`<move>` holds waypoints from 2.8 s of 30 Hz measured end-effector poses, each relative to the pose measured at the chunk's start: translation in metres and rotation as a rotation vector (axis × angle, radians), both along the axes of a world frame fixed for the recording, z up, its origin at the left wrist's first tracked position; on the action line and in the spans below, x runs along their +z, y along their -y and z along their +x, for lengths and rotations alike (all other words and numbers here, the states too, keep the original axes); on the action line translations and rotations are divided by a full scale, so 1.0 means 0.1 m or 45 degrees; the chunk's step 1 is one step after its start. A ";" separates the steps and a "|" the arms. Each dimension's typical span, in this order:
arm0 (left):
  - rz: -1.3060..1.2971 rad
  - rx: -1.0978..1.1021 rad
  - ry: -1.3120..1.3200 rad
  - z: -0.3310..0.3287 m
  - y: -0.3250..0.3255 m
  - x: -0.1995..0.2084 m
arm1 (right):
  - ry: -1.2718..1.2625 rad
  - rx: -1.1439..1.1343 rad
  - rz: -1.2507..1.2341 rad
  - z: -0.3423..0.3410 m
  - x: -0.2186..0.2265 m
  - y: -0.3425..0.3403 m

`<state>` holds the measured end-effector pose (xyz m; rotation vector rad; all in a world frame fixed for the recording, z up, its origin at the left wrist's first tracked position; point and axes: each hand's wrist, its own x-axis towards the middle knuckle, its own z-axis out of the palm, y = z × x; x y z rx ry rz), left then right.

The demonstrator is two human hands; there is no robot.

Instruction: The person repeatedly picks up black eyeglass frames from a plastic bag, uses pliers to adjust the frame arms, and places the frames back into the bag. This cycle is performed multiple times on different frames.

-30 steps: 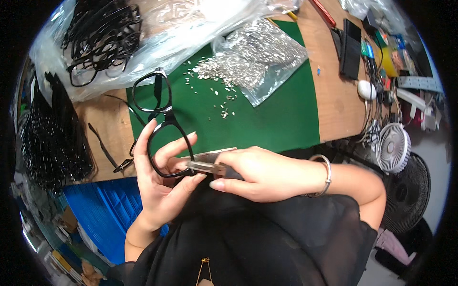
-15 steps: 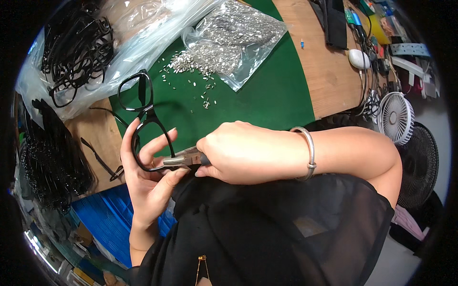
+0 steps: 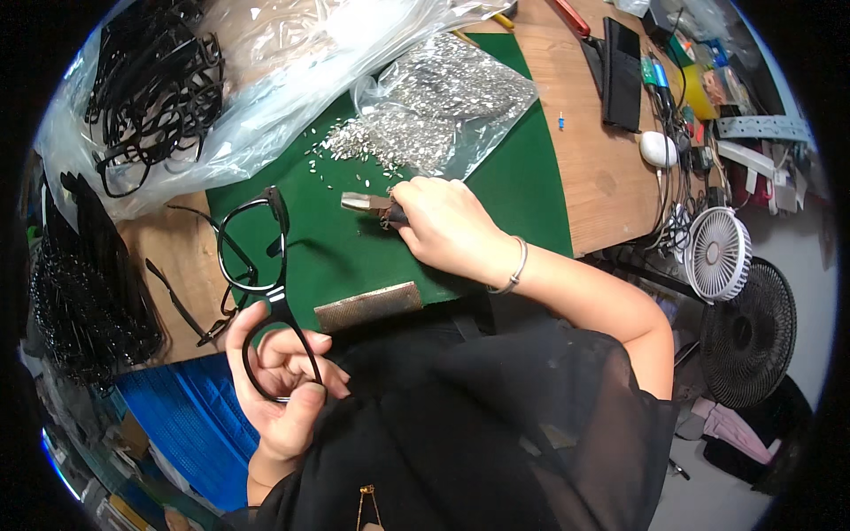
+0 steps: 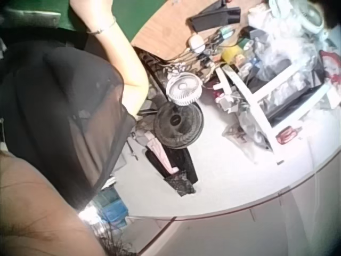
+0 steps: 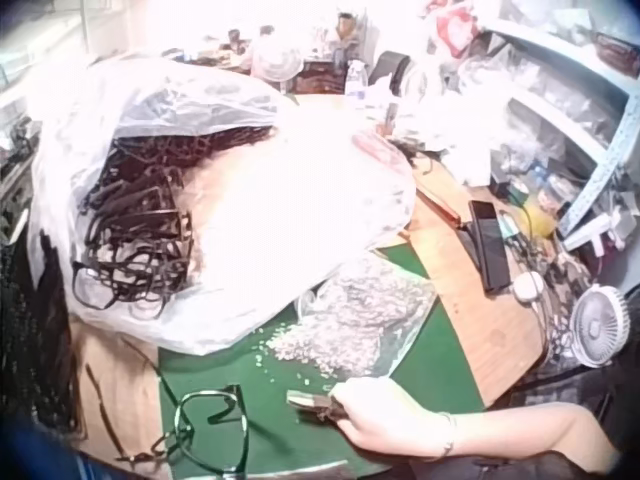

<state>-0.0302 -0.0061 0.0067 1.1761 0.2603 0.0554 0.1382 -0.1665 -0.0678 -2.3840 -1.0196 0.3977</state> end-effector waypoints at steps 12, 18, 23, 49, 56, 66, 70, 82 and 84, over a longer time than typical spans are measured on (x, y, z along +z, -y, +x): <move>-0.669 -0.177 -0.186 -0.11 -0.09 0.08 | -0.452 -0.060 0.145 -0.11 0.50 -0.03; 0.152 -0.086 -0.290 0.00 0.22 0.03 | -1.059 -0.266 0.831 -0.61 0.66 -0.16; 0.398 -0.001 -0.125 -0.02 0.27 -0.10 | -1.074 -0.316 1.021 -0.74 0.47 -0.27; -0.158 -0.379 -0.394 -0.17 -0.12 0.22 | -0.584 0.291 0.418 -0.44 0.61 0.03; 0.216 -0.344 -0.299 -0.28 -0.03 0.17 | -0.533 0.653 0.348 -0.41 0.64 -0.06; 1.014 -0.469 -0.023 -0.18 -0.05 0.14 | -0.157 0.679 0.452 -0.40 0.47 -0.08; 0.775 -0.466 -0.127 -0.18 -0.08 0.11 | -0.332 0.713 0.367 -0.35 0.52 -0.10; 1.416 -0.288 -0.128 -0.06 -1.01 -0.12 | -0.575 0.595 0.207 -0.27 0.51 -0.14; 2.046 -0.189 -0.146 0.01 -1.08 -0.18 | -0.589 0.535 0.159 -0.23 0.51 -0.15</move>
